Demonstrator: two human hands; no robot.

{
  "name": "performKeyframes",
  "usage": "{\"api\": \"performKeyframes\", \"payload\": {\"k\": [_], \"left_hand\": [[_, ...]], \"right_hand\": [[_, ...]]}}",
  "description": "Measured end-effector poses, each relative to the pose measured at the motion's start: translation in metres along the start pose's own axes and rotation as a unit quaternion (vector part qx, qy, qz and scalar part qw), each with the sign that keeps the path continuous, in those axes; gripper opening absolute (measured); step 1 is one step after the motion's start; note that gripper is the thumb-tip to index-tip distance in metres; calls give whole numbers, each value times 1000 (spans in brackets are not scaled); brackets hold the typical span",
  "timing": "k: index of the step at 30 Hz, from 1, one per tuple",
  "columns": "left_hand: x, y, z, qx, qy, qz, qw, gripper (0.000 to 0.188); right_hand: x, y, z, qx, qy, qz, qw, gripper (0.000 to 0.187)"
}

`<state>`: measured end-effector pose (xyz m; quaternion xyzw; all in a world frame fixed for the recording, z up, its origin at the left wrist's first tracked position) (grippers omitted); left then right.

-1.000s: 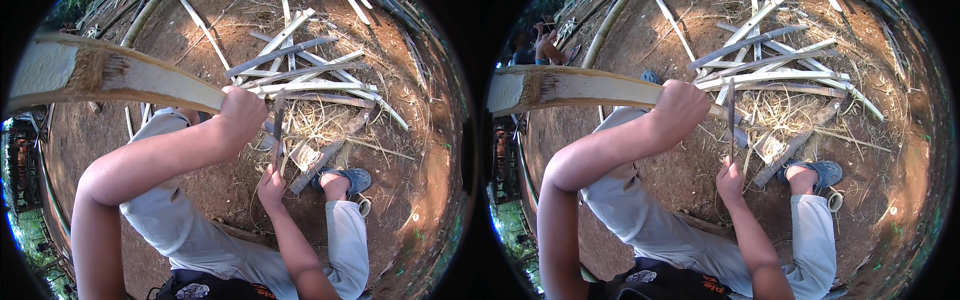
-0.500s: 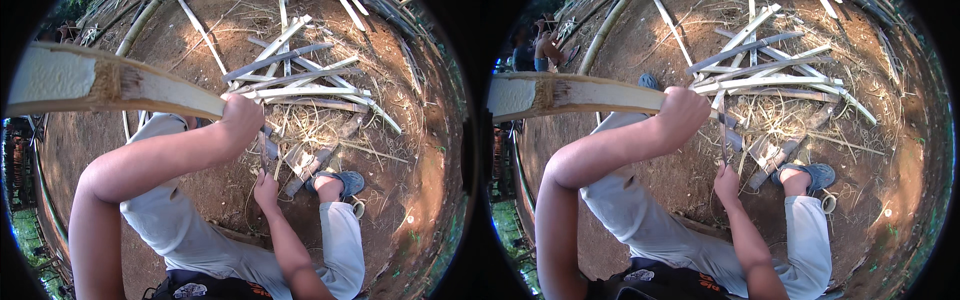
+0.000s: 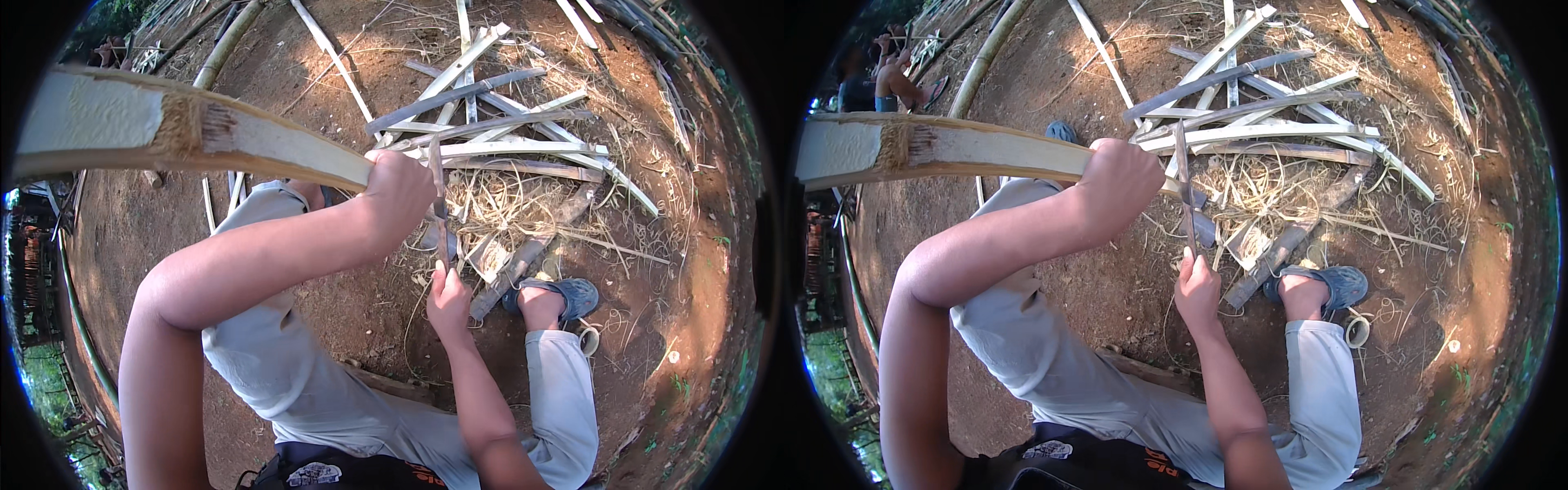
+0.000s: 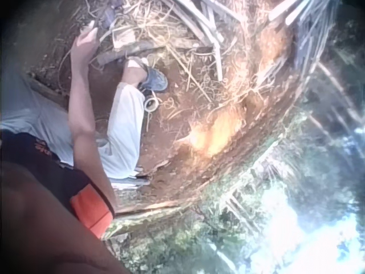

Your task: The person sits on the ground and uses a machete to shave and split thin strips of bamboo. They repeatedly hold the bamboo piece and scrape the blade along it to create fine shavings and separate the material into thinner slats.

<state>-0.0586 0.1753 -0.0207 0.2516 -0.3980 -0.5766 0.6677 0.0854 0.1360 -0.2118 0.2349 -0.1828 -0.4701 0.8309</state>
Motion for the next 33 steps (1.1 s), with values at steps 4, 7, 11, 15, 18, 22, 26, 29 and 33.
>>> {"api": "performKeyframes", "payload": {"k": [4, 7, 11, 15, 18, 22, 26, 29, 33], "left_hand": [[0, -1, -8, -17, -2, 28, 999, 5], [3, 0, -5, -12, 18, 29, 999, 5], [-2, 3, -2, 6, 12, 8, 1000, 6], [-9, -2, -11, 4, 5, 36, 999, 6], [-5, -6, -13, -6, 15, 57, 998, 6], [-4, -5, -4, -28, 24, 30, 999, 5], [-8, -8, -7, -6, 14, 29, 999, 5], [-5, -6, -12, -21, 14, 7, 1000, 6], [0, -7, -12, -27, 24, 4, 999, 7]], "right_hand": [[4, 5, -5, -13, -19, -22, 999, 34], [1, -8, -13, 117, -57, 57, 990, 37], [-5, -2, -10, 110, -55, 50, 991, 35], [1, 18, 0, 36, 11, -62, 997, 30], [3, 7, -9, 73, -4, -18, 997, 33], [-4, -2, -15, 104, -6, 35, 994, 32], [-6, 15, -3, 21, 44, -55, 997, 25], [-6, 12, -8, 5, 27, -48, 998, 29], [-15, -4, -33, 108, -3, 2, 994, 41]]}}
Point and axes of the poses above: each hand's wrist, its own x-axis away from the middle knuckle, its own y-axis out of the back of the hand, z = x × y, the point moved 9 cm from there along -x, towards the middle knuckle, and after that the axes turned 1 degree about y, right-handed, at the moved point
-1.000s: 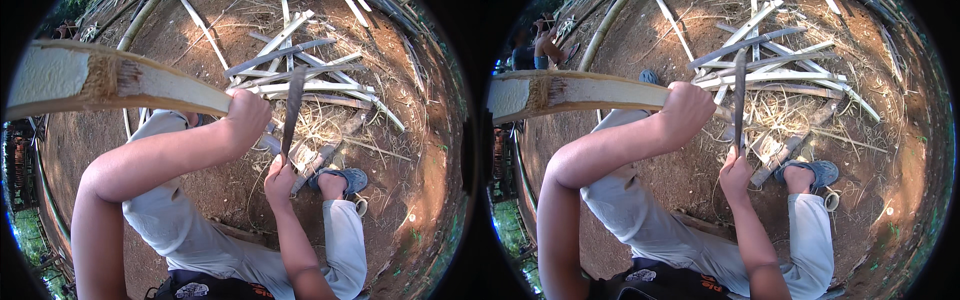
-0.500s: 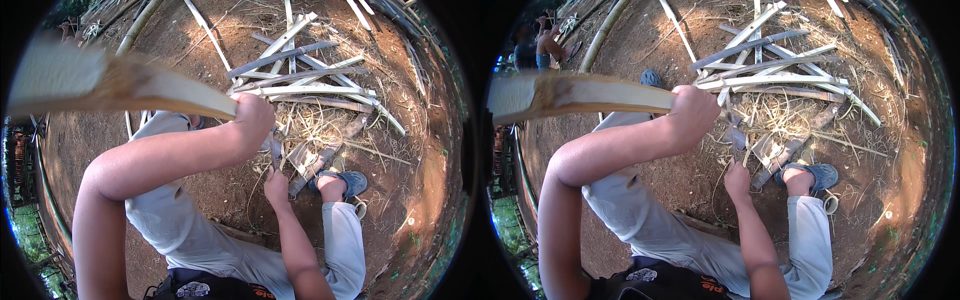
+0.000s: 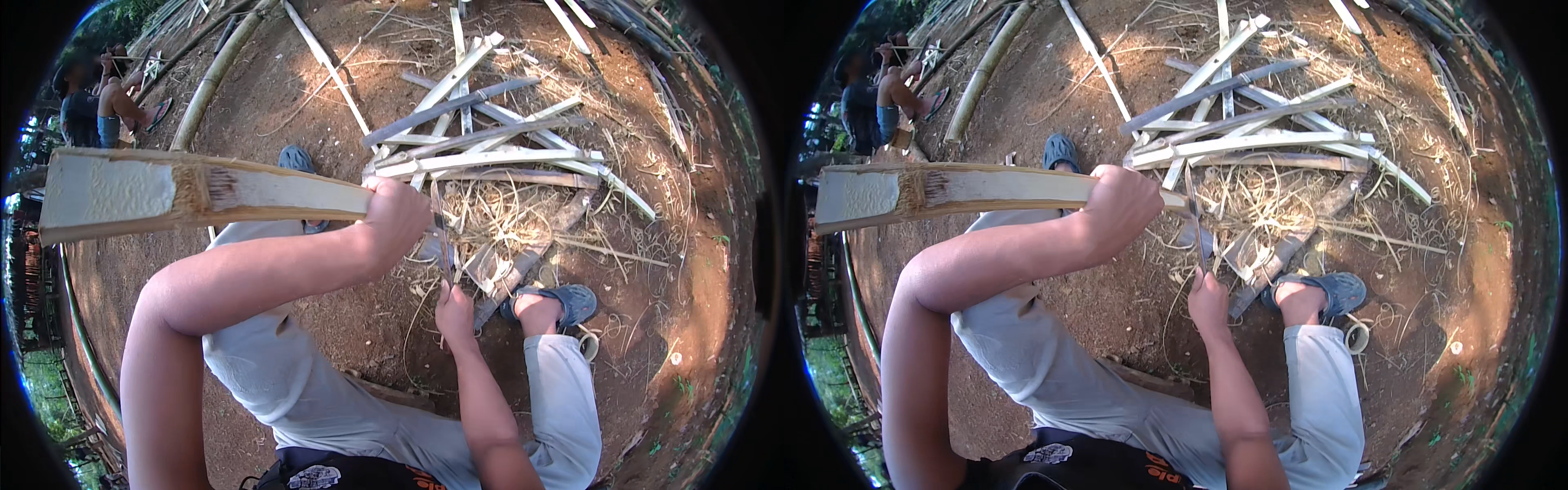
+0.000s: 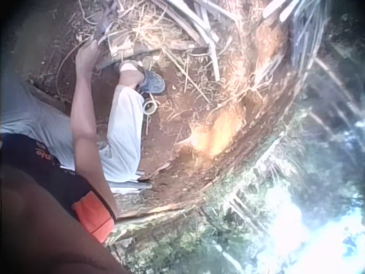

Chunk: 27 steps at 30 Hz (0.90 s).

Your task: The person sits on the ground and uses a machete to shave and split thin strips of bamboo. They repeatedly hold the bamboo piece and scrape the blade along it to create fine shavings and separate the material into thinner slats.

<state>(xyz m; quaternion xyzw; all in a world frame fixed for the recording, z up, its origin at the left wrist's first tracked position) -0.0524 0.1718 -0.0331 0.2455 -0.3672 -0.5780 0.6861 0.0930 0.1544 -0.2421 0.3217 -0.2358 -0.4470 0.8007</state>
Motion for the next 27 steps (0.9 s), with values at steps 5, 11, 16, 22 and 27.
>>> {"api": "performKeyframes", "payload": {"k": [5, 11, 16, 22, 27], "left_hand": [[-5, 9, 4, 10, -19, -43, 999, 10], [-3, 13, 10, 3, -47, -37, 998, 11], [-3, 16, 15, 34, -8, -31, 999, 13], [-8, 15, 2, 26, -21, 4, 999, 12], [-14, 20, -6, 11, -31, 8, 999, 10]], "right_hand": [[14, -12, -20, 12, -20, 18, 1000, 41], [21, -38, -10, 1, -59, 80, 995, 39], [17, -39, -5, -18, -44, 69, 996, 40], [12, -28, 3, -25, -45, 60, 997, 36], [14, -4, 28, -90, -1, -7, 996, 33]]}}
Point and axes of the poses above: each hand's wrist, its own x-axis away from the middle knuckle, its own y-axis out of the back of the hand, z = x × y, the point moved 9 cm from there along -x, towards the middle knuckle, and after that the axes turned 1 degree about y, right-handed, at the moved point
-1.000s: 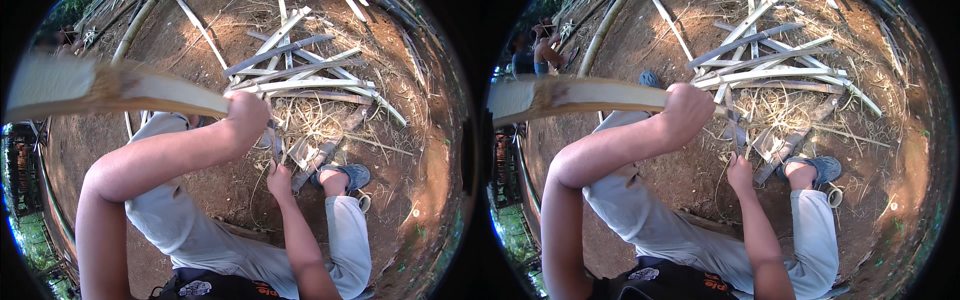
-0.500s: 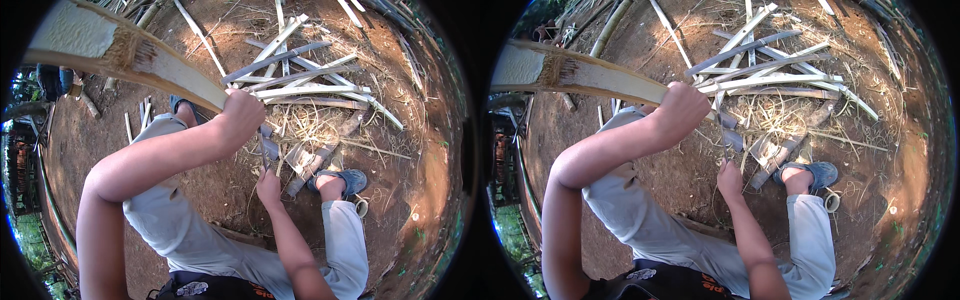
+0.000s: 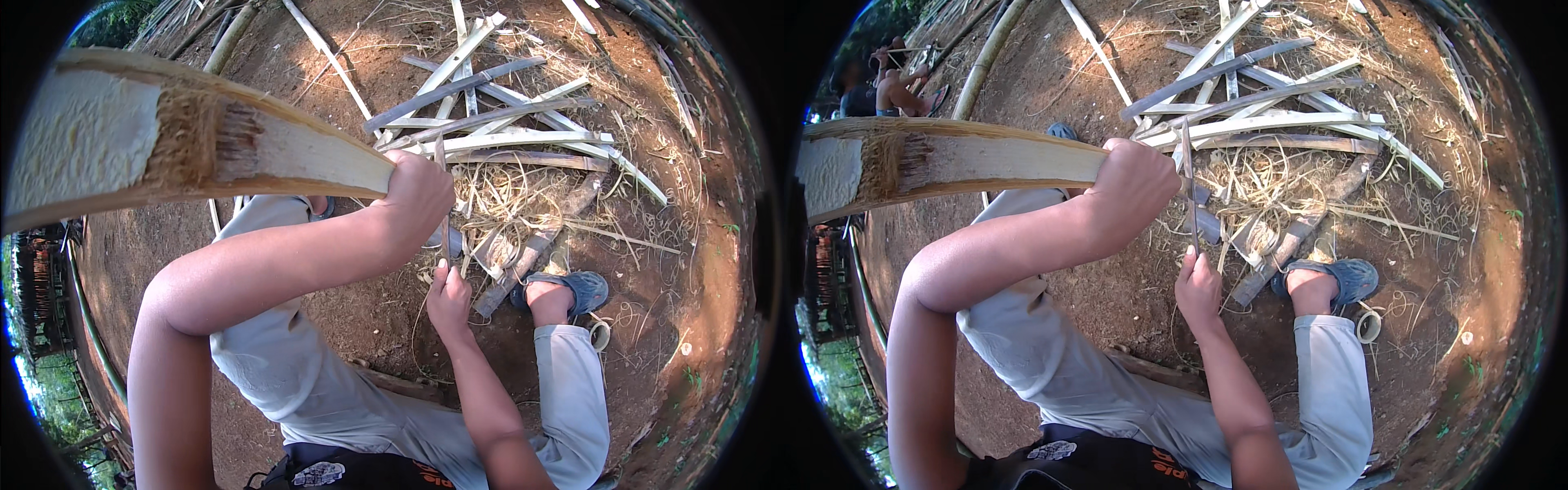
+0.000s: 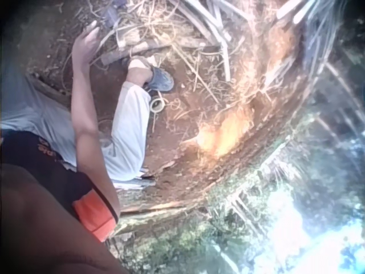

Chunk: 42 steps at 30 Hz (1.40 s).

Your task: The person sits on the ground and uses a machete to shave and split thin strips of bamboo. They repeatedly hold the bamboo piece and scrape the blade along it to create fine shavings and separate the material into thinner slats.

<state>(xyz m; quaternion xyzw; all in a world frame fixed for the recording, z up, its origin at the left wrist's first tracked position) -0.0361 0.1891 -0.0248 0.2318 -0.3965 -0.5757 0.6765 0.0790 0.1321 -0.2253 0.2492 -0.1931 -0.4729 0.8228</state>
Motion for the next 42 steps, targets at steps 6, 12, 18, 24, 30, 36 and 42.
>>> {"api": "performKeyframes", "payload": {"k": [6, 12, 18, 24, 30, 36, 42], "left_hand": [[5, 1, 2, 10, 23, -10, 1000, 8], [5, -9, 11, 36, -2, -19, 999, 7], [8, -6, 14, 25, 17, -19, 999, 9], [2, -1, 26, 33, 22, -41, 998, 10], [1, -8, 12, 31, -7, 16, 999, 8], [6, -3, 19, 36, 22, -8, 999, 7], [0, -10, 7, 34, 19, 4, 999, 5]], "right_hand": [[10, -24, -27, 40, -115, 63, 991, 37], [2, -8, -28, 24, -28, 5, 999, 36], [6, -7, -12, -7, -7, -10, 1000, 28], [-1, -3, -9, 86, -6, 26, 996, 29], [2, 6, -6, -28, 5, -47, 998, 29], [-4, -1, -13, 109, -79, 88, 987, 39], [2, 12, -8, -32, -28, -18, 999, 35]]}}
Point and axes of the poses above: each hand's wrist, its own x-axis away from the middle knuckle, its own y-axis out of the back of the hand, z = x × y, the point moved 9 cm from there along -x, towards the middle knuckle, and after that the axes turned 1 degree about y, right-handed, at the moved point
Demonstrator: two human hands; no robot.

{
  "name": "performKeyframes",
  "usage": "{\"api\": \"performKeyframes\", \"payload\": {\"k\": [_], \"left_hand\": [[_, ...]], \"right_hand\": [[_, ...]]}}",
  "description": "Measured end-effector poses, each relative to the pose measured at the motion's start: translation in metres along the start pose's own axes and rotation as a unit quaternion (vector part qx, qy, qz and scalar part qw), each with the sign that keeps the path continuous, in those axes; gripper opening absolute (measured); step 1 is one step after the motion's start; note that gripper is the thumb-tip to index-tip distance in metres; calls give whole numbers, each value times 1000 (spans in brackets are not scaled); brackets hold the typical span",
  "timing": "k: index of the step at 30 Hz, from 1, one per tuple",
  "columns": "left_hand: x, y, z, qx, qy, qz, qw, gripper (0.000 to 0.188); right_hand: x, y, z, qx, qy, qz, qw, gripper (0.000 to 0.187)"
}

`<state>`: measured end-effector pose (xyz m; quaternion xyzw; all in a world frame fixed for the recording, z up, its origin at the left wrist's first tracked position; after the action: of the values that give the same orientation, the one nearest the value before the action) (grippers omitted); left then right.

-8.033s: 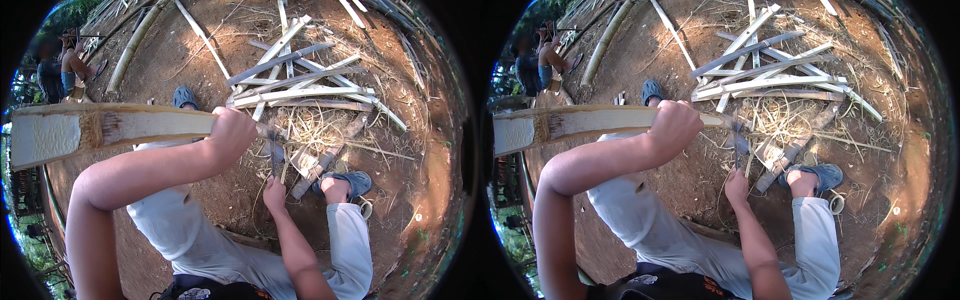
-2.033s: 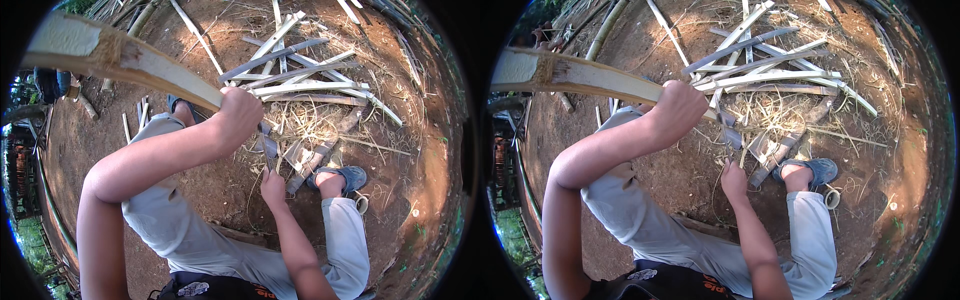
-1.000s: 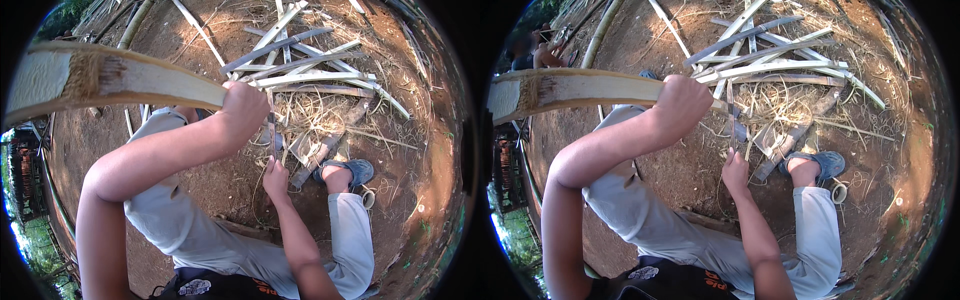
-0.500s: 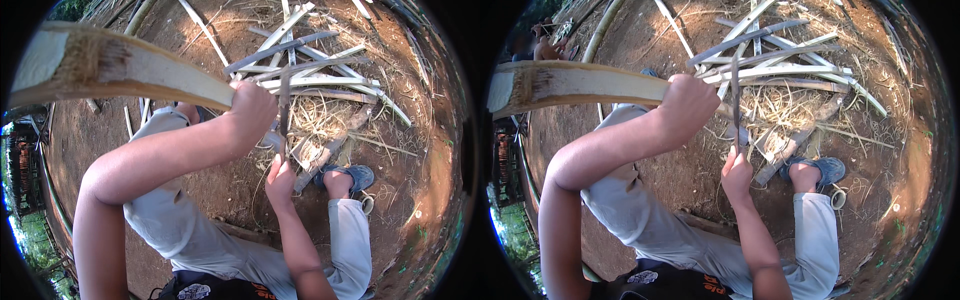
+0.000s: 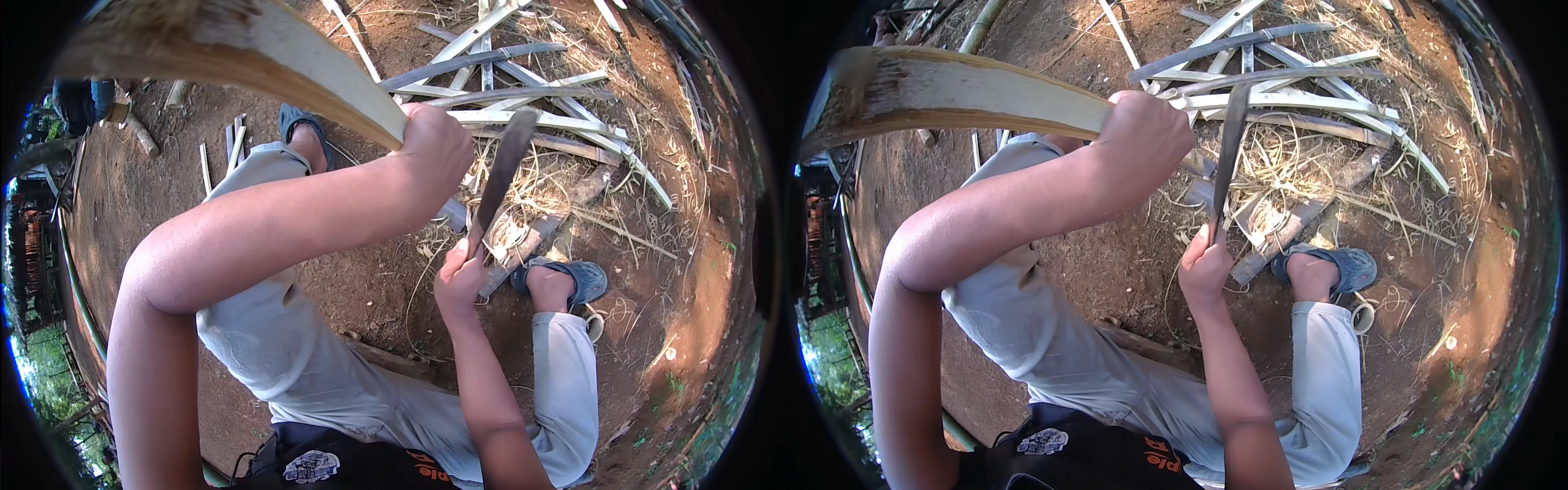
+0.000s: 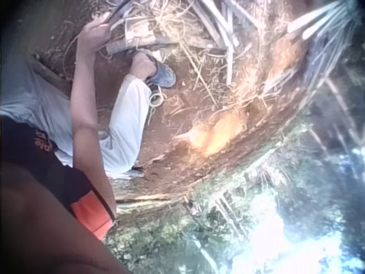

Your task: The person sits on the ground and uses a machete to shave and split thin strips of bamboo. They repeatedly hold the bamboo piece and scrape the blade along it to create fine shavings and separate the material into thinner slats.

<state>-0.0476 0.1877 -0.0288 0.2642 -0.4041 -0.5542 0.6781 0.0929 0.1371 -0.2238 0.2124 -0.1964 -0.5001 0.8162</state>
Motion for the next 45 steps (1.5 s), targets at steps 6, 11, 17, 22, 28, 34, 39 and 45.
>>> {"api": "performKeyframes", "payload": {"k": [6, 11, 17, 22, 28, 34, 39, 45], "left_hand": [[9, -2, 1, 9, -11, 19, 1000, 6], [4, -3, 6, 5, -17, 2, 1000, 6], [12, 2, 7, -7, -6, -13, 1000, 7], [7, 8, 11, -6, -22, -33, 999, 5], [4, -3, 7, 10, -21, 8, 1000, 3], [4, 6, 15, 19, -14, -25, 999, 3], [0, 0, 18, 34, -8, -20, 999, 6], [3, -9, 18, 39, -45, 11, 998, 5]], "right_hand": [[10, -24, -19, 127, -35, 103, 986, 37], [6, 3, -1, 37, 29, 5, 999, 35], [6, -34, -39, 154, -63, 89, 982, 41], [6, -20, -29, 164, -67, 97, 979, 43], [4, 6, 7, -12, 20, -42, 999, 41], [6, -30, -79, 179, -121, 109, 970, 46], [13, -34, -49, 109, -76, 96, 986, 46], [3, -6, 9, -23, 66, -43, 997, 44]]}}
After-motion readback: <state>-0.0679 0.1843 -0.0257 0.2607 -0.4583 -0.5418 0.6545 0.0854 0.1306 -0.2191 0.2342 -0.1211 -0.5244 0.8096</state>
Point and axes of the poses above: each hand's wrist, its own x-axis away from the middle knuckle, its own y-axis out of the back of the hand, z = x × y, the point moved 9 cm from there along -x, towards the middle knuckle, and after that the axes turned 1 degree about y, right-handed, at the moved point
